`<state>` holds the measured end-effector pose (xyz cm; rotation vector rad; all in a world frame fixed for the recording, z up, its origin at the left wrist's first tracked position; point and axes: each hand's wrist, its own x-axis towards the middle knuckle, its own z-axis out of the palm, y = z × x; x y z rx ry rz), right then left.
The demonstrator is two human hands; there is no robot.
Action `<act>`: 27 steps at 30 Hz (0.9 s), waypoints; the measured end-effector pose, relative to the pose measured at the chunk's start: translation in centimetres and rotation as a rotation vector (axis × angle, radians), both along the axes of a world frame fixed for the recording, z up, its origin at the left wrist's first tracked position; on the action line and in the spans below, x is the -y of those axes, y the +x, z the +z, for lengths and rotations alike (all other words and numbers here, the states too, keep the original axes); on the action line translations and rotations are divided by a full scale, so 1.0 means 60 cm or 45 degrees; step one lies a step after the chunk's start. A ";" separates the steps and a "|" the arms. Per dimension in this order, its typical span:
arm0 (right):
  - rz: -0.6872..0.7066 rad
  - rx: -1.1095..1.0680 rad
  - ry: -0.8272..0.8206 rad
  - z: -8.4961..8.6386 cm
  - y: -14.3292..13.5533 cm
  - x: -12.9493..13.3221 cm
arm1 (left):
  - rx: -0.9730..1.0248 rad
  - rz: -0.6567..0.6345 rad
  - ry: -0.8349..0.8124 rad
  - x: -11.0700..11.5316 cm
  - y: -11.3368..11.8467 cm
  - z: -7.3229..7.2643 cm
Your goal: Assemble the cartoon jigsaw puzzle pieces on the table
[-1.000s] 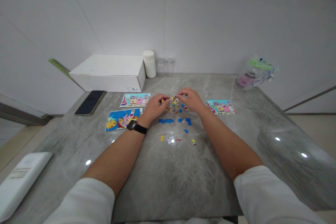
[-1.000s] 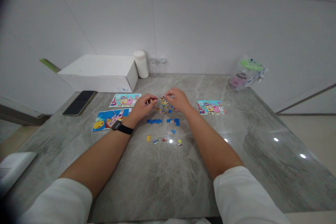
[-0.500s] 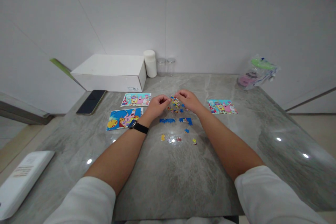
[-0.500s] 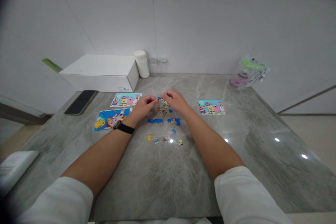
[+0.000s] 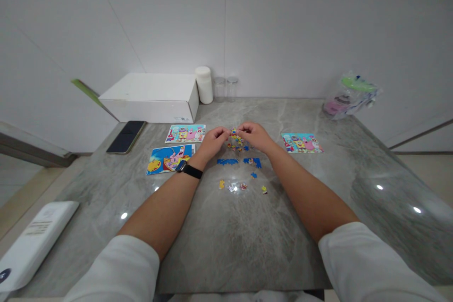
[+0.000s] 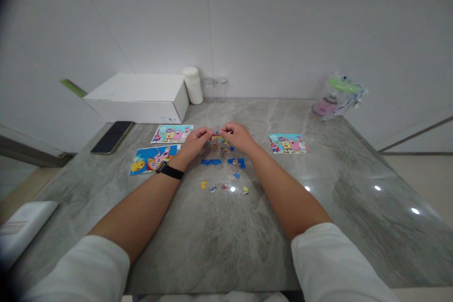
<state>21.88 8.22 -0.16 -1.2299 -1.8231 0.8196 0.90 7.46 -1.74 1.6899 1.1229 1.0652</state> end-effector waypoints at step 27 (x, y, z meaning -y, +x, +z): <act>0.181 0.138 0.033 -0.005 0.009 -0.001 | -0.028 -0.090 -0.030 0.007 0.000 0.009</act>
